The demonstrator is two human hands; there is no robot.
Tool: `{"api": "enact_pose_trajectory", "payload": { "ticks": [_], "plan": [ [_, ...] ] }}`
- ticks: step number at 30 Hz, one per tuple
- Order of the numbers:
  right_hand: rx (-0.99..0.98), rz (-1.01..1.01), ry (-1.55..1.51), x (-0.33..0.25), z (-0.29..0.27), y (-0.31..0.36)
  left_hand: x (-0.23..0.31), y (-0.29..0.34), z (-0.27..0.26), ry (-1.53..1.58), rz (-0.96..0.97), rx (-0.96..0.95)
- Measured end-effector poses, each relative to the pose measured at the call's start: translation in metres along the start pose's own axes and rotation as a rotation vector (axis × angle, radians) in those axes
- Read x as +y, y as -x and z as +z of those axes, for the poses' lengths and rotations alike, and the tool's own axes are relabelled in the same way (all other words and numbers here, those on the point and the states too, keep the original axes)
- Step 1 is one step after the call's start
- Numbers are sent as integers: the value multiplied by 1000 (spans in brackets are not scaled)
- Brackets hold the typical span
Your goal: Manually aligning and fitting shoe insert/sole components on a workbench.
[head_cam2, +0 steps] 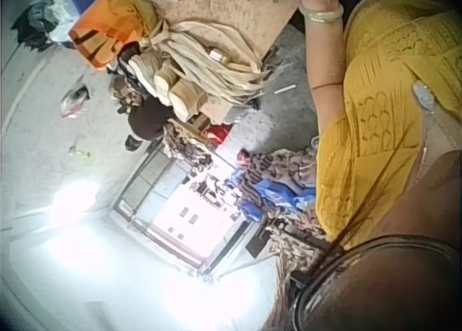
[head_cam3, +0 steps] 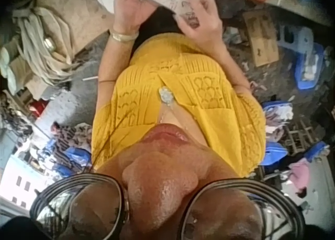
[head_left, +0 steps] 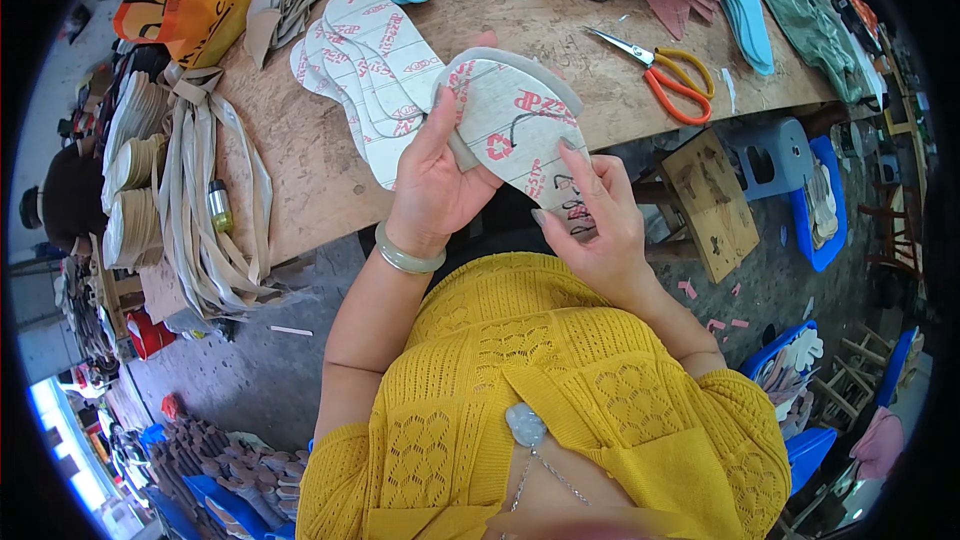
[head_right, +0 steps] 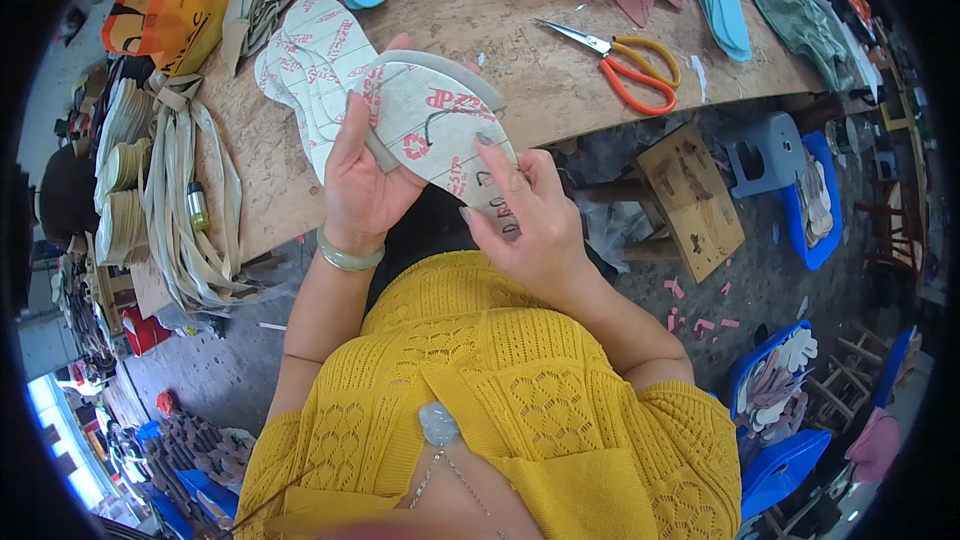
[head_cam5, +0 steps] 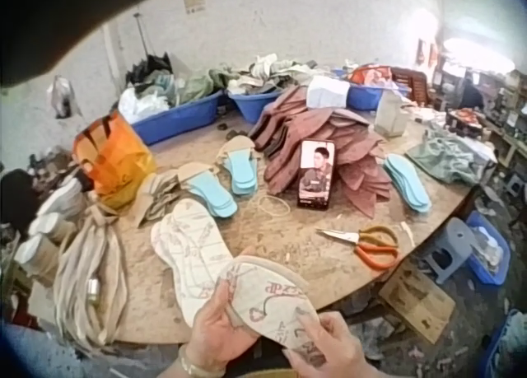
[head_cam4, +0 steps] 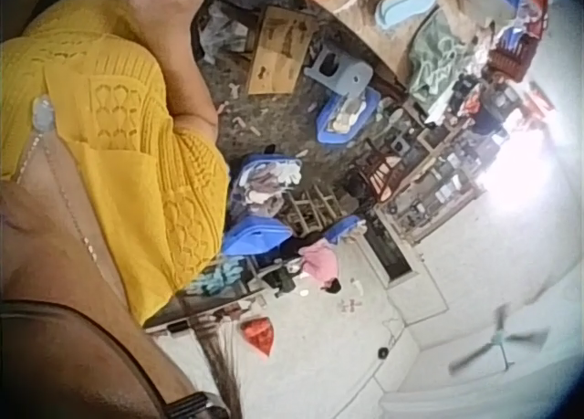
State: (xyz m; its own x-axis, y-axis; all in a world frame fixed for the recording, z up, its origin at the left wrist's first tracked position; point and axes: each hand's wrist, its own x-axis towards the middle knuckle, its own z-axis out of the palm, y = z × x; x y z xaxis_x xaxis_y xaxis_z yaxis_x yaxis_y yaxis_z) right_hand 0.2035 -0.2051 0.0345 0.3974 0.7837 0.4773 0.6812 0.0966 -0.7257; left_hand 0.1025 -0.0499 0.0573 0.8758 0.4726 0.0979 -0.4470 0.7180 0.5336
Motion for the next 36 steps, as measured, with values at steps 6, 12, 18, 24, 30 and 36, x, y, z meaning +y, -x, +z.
{"api": "enact_pose_trajectory", "payload": {
  "ticks": [6,12,18,24,30,36],
  "plan": [
    [-17,10,66,2,2,2,-8,0,3,-13,-5,70],
    [-82,24,113,9,1,1,-11,2,-17,-103,5,225],
    [-143,34,126,-1,-2,-5,-6,0,-9,-79,154,270],
    [-150,-37,118,8,1,-2,-1,2,-11,-123,256,353],
    [-17,-38,269,32,-14,-33,22,14,4,-500,459,335],
    [29,-166,497,38,3,-81,70,39,-42,-1543,589,387]
  ]
}}
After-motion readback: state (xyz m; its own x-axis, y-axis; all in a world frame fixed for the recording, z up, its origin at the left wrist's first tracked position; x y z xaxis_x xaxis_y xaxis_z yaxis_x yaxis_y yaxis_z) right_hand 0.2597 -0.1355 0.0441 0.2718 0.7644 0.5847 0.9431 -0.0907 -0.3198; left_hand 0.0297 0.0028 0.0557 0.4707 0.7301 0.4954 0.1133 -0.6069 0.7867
